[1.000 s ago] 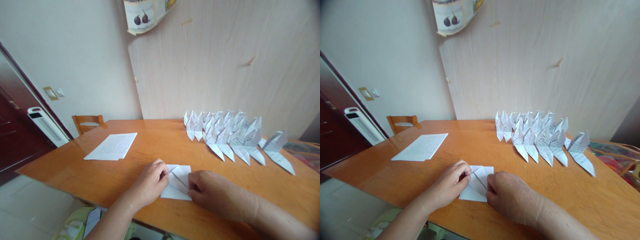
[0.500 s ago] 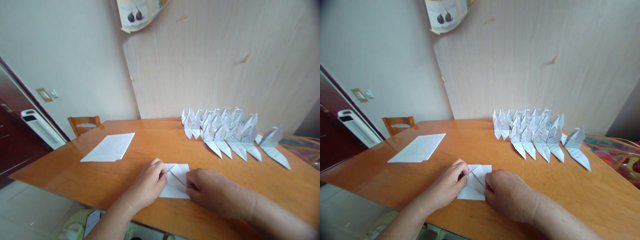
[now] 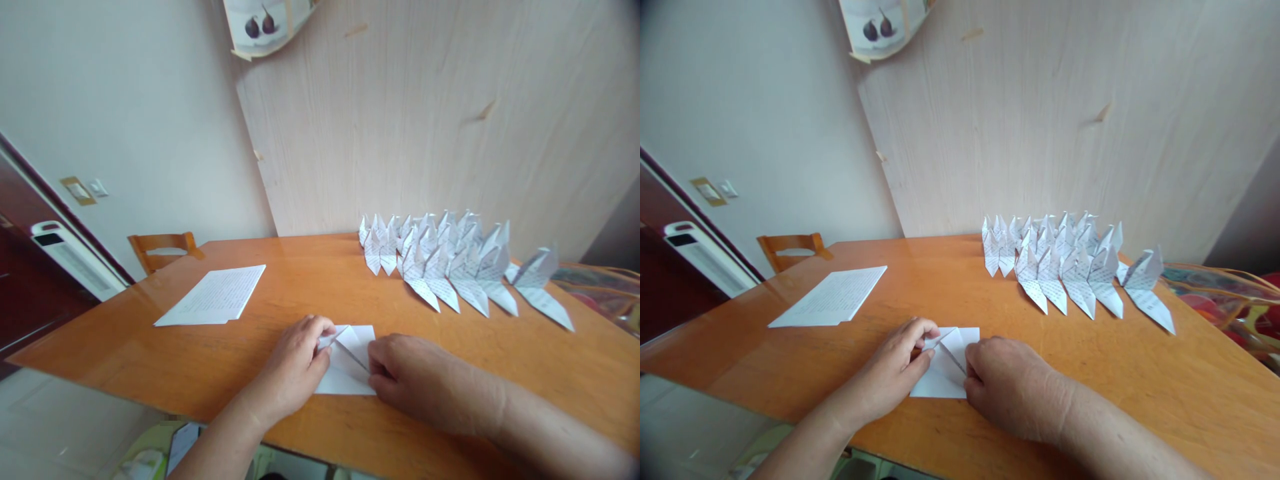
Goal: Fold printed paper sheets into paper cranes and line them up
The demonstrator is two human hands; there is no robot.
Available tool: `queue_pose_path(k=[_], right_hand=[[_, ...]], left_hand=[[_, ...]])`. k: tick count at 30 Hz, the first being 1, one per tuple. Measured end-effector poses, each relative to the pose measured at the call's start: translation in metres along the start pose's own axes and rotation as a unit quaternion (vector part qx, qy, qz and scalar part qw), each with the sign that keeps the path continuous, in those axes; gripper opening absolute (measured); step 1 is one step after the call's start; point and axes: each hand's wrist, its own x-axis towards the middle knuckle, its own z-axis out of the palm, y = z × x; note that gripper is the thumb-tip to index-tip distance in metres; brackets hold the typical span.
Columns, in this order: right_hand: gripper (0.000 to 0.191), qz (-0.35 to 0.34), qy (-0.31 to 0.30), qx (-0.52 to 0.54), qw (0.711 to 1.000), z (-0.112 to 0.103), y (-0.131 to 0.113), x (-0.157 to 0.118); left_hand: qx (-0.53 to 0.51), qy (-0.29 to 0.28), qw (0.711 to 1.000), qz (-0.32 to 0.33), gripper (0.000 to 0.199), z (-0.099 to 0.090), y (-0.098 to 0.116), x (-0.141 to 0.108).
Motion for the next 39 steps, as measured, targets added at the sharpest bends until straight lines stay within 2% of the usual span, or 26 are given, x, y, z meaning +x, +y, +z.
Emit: queue_pose_path(k=[3,5,11,17,23,29,39], right_hand=[[0.012,-0.007,0.007,0.006,1.000,0.003,0.002,0.001],[0.013,-0.007,0.007,0.007,1.000,0.004,0.003,0.001],[0.014,-0.009,-0.003,0.019,1.000,0.002,0.007,0.000],[0.024,-0.007,-0.016,0.083,0.996,0.001,0.015,0.004],[0.022,-0.009,-0.003,0.120,0.993,0.006,0.020,0.012],[0.017,-0.011,-0.001,0.112,0.994,0.012,0.025,0.014],[0.012,-0.021,-0.013,0.122,0.992,0.007,0.024,0.011]], left_hand=[[-0.010,-0.018,0.999,0.028,0.040,-0.002,0.001,0.000],[-0.014,-0.030,0.999,0.040,0.044,-0.002,0.001,-0.001],[-0.003,-0.041,0.998,0.050,0.042,-0.001,-0.002,-0.002],[0.014,-0.043,0.998,0.052,0.041,0.000,-0.003,-0.001],[0.024,-0.040,0.997,0.054,0.040,0.001,-0.004,-0.001],[0.034,-0.036,0.997,0.054,0.040,0.002,-0.005,-0.001],[0.028,-0.026,0.997,0.060,0.041,0.004,-0.006,0.000]])
